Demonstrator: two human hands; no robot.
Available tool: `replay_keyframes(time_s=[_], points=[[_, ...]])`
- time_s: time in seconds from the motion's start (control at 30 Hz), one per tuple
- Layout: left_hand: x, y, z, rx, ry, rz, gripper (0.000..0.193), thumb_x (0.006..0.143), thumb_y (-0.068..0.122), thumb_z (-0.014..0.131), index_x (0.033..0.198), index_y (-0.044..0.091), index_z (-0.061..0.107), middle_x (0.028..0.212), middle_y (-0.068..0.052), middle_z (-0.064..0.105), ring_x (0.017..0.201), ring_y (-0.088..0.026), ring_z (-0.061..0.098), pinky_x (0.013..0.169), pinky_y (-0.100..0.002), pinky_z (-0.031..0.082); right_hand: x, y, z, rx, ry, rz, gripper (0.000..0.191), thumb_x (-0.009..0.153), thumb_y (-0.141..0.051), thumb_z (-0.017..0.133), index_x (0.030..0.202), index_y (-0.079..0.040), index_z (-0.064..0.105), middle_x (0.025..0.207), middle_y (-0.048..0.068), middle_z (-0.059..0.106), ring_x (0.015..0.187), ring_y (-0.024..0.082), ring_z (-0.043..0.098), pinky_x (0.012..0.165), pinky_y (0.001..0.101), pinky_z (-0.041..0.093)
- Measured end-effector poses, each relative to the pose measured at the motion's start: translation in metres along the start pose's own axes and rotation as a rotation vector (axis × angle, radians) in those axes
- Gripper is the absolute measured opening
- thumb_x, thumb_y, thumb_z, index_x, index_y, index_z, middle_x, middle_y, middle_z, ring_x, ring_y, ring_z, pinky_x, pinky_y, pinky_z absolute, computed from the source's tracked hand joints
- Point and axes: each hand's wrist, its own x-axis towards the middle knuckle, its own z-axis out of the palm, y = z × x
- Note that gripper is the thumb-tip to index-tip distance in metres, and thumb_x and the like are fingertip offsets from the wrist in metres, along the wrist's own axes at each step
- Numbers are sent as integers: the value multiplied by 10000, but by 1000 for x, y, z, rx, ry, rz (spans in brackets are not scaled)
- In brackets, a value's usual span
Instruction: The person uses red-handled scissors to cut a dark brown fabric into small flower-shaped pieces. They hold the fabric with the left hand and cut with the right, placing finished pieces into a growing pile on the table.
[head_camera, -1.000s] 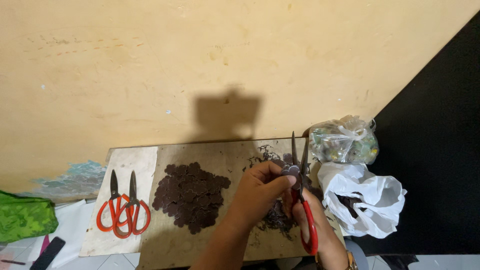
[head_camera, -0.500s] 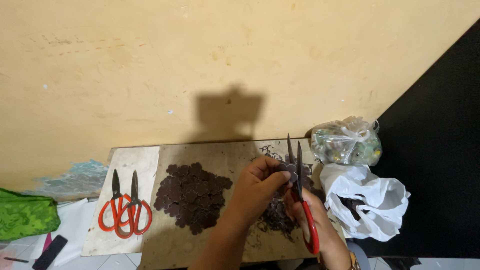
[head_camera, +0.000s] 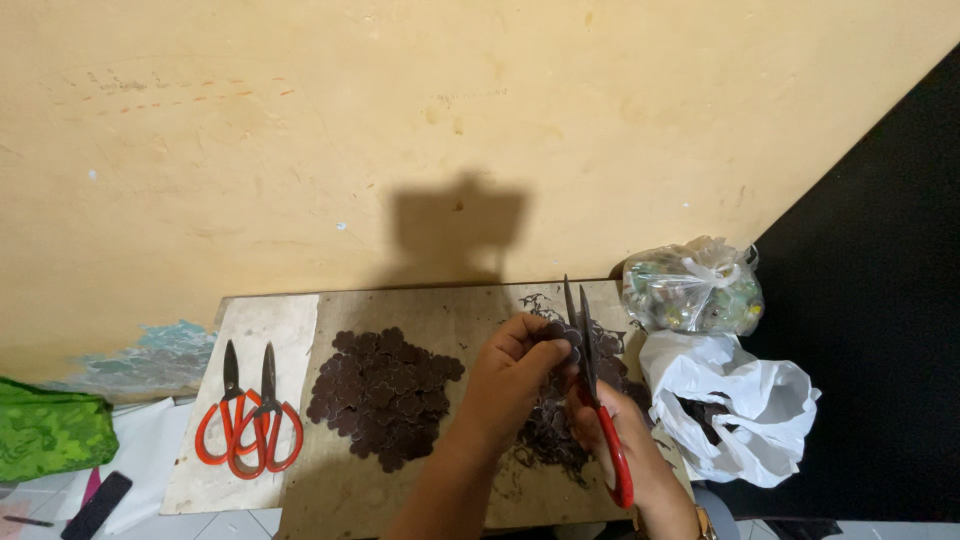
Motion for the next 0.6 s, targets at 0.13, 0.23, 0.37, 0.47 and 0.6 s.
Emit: replay_keyframes(time_s=[0.13, 0.23, 0.37, 0.47, 0.6], points=[[-1, 2, 2, 35, 14, 3, 63, 930, 77, 697, 959, 40, 654, 806, -27, 685, 718, -94, 643, 661, -242, 523, -1, -1, -1, 31, -28, 12, 531, 932, -581, 551, 1006, -56, 574, 742, -27, 447, 648, 101, 419, 556, 274, 354], [-1, 3, 3, 65, 15, 8, 58, 919, 81, 704, 946, 36, 679, 792, -24, 691, 706, -90, 646, 653, -240, 529, 0, -3, -2, 12, -41, 6, 451, 954, -493, 544, 1007, -46, 571, 762, -20, 455, 671, 103, 423, 575, 273, 364], [0, 3, 1, 111, 9, -11, 60, 911, 84, 711, 918, 28, 692, 761, -26, 691, 664, -91, 632, 614, -242, 514, -1, -6, -6, -27, -70, -36, 351, 961, -372, 565, 1035, -29, 565, 834, -15, 474, 745, 103, 437, 644, 266, 399], [1, 3, 0, 120, -1, 4, 69, 911, 85, 711, 918, 16, 700, 754, -23, 689, 658, -86, 628, 613, -240, 516, -2, -9, -9, -55, -80, -32, 373, 936, -337, 568, 1155, -34, 578, 855, -17, 509, 770, 91, 466, 676, 255, 422], [3, 2, -1, 92, -10, 3, 88, 903, 85, 715, 912, -2, 704, 742, -25, 687, 644, -91, 628, 609, -245, 524, -2, -9, -10, 12, -104, -11, 469, 945, -394, 565, 1227, -20, 587, 822, -28, 483, 710, 87, 432, 616, 256, 386]])
